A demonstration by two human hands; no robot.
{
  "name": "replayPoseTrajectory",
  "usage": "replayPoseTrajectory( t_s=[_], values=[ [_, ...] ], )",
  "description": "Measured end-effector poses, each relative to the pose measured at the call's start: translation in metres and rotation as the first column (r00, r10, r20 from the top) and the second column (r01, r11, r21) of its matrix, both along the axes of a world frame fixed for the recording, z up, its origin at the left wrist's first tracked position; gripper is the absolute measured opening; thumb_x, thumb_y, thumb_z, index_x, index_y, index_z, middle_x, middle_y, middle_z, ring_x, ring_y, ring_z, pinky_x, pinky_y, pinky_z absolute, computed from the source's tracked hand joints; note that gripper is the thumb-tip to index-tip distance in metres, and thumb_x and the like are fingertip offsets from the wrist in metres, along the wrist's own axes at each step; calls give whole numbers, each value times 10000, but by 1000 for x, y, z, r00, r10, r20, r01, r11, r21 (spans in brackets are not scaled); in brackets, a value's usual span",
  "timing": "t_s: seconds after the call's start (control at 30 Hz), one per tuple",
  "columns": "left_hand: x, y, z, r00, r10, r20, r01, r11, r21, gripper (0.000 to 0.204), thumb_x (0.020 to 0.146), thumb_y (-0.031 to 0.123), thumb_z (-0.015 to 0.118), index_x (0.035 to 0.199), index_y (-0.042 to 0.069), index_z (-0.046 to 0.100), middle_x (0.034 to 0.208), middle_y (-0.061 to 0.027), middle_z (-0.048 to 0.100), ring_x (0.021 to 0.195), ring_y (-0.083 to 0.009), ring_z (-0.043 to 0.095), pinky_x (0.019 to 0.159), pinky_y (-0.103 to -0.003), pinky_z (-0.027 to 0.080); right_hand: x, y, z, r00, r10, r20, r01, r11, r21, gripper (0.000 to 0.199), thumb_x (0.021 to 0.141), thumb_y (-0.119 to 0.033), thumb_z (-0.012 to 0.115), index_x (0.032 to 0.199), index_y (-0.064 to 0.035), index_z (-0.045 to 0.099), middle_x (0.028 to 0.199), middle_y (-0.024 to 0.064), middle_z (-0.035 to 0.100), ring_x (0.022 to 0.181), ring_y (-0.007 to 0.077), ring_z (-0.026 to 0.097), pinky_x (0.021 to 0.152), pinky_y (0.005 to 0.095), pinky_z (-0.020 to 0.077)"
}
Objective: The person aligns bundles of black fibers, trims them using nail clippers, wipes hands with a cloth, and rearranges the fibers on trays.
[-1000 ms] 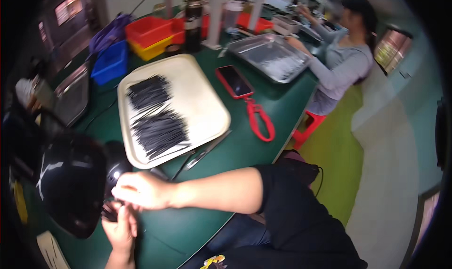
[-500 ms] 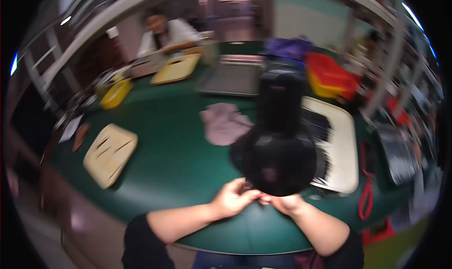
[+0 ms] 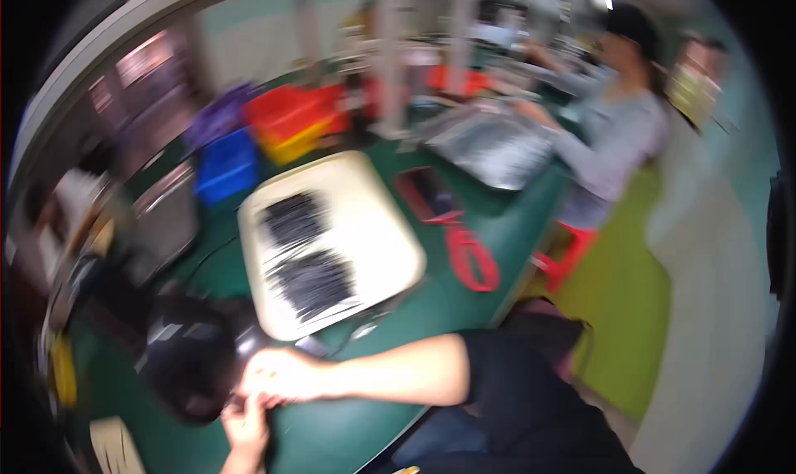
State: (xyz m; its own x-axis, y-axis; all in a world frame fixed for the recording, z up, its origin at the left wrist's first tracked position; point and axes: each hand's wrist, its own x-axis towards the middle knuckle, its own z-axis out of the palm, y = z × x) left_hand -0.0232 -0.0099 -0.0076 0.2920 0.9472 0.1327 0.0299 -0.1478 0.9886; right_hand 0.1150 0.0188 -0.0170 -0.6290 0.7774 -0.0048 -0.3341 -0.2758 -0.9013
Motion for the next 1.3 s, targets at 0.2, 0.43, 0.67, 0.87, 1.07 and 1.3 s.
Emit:
replayPoseTrajectory(
  t_s=[0.2,0.43,0.67,0.87,1.07,1.3],
  values=[
    [25,-5,-12,980,10,-197,20,988,151,175,852,163,460,837,-10,481,728,-99,509,623,-179,486,565,-277,411,-2,3,-31,994,-109,31,107,993,54,222,866,-263,419,807,-53,459,598,36,513,514,89,505,467,216,435],
    [-20,-9,-39,767,359,-532,-9,835,550,205,843,133,462,935,-31,546,850,-181,567,675,-256,533,622,-337,440,-10,1,-29,993,-115,-34,119,968,222,250,860,-198,389,683,-25,421,545,57,506,441,110,506,371,229,417],
    [-39,-5,-37,489,487,-724,258,711,654,192,803,54,442,972,3,517,818,-168,555,667,-267,540,598,-330,440,-8,1,-24,996,-92,-17,93,990,108,191,830,-173,458,707,-27,442,572,60,530,476,111,514,415,247,418],
    [-17,-8,-19,953,101,-284,-79,993,88,101,848,74,417,911,13,467,806,-81,501,717,-157,484,650,-270,401,14,-5,2,961,-124,248,65,970,232,188,824,-224,490,793,-40,468,711,54,576,634,133,542,580,270,439],
    [-14,-19,-13,969,134,-205,-114,988,108,75,838,66,437,852,12,488,763,-54,522,714,-116,503,643,-245,407,2,-9,-20,970,-243,11,206,844,496,119,827,-133,484,824,-15,468,568,59,533,500,90,495,469,229,386],
    [7,-15,-42,978,193,-81,-138,884,447,115,808,1,407,855,-26,509,785,-85,562,729,-152,540,677,-256,430,12,-3,-41,968,-204,147,61,759,649,261,804,-112,516,1043,-21,464,897,97,544,817,179,525,741,282,422]
  ],
)
